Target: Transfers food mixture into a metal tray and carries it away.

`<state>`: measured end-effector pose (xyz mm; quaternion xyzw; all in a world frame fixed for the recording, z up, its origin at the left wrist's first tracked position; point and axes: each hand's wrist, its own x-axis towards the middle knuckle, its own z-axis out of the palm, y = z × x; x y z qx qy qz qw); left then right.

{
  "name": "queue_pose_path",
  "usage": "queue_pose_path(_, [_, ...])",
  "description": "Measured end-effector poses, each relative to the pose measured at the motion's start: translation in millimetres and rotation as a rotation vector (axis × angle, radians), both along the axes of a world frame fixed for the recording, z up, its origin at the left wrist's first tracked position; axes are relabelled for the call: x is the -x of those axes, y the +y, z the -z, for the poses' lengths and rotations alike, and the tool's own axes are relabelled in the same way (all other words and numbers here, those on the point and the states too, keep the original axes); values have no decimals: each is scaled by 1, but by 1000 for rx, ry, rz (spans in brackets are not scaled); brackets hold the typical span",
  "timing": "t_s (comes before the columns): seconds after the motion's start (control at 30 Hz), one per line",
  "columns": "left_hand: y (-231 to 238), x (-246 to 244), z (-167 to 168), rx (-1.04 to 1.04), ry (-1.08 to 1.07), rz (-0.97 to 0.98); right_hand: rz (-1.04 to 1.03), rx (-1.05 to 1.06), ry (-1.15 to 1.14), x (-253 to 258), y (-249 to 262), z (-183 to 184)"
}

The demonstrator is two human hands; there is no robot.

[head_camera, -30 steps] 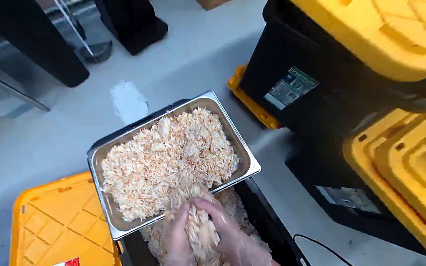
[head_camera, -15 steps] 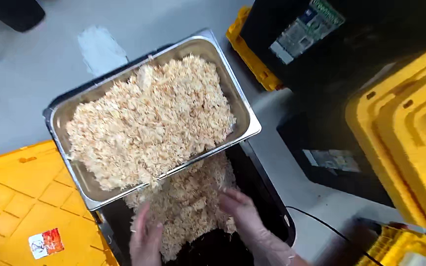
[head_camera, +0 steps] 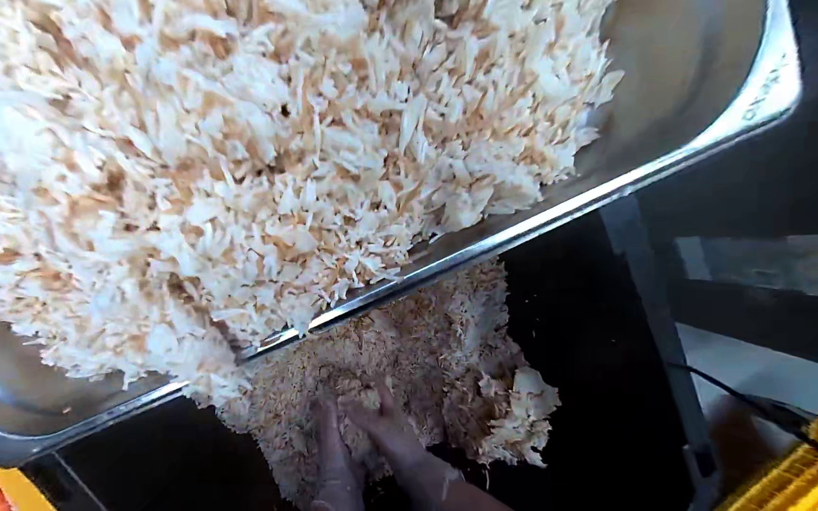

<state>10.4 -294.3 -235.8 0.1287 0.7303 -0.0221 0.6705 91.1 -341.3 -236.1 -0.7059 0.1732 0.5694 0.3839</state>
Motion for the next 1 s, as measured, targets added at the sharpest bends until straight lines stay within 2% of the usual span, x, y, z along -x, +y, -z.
queue_pose_path(0.13, [17,-13,-38,-207,-44,85,125,75,-90,6,16,-55])
queue_pose_path(0.2, [34,-29,-50,-258,-56,115,141,65,-205,-6,36,-62])
queue_pose_path(0.3, [64,-63,-69,-272,-1,136,42,19,-298,-43,66,-67])
queue_pose_path(0.37, [82,-81,-71,-366,2,254,-85,13,-311,-68,82,-60])
queue_pose_path(0.4, [89,-86,-65,-430,32,374,-191,24,-339,-79,86,-53])
queue_pose_path(0.47, [103,-87,-47,-473,97,633,-458,130,-371,-102,100,-35])
queue_pose_path(0.5, [107,-79,-35,-443,117,695,-633,212,-359,-110,107,-21])
queue_pose_path(0.57, [106,-58,-13,-317,90,616,-885,271,-254,-124,107,10])
queue_pose_path(0.6, [99,-43,-3,-230,56,553,-899,251,-262,-123,93,32])
queue_pose_path(0.7, [54,-8,24,-14,-10,419,-722,157,-241,-89,49,55])
queue_pose_path(0.8, [18,-18,40,24,38,376,-586,207,-4,-59,19,52])
queue_pose_path(0.9, [9,-13,31,7,17,337,-301,250,228,-39,0,38])
queue_pose_path(1.0, [-11,-5,17,-34,-8,221,-163,275,261,-30,-4,15])
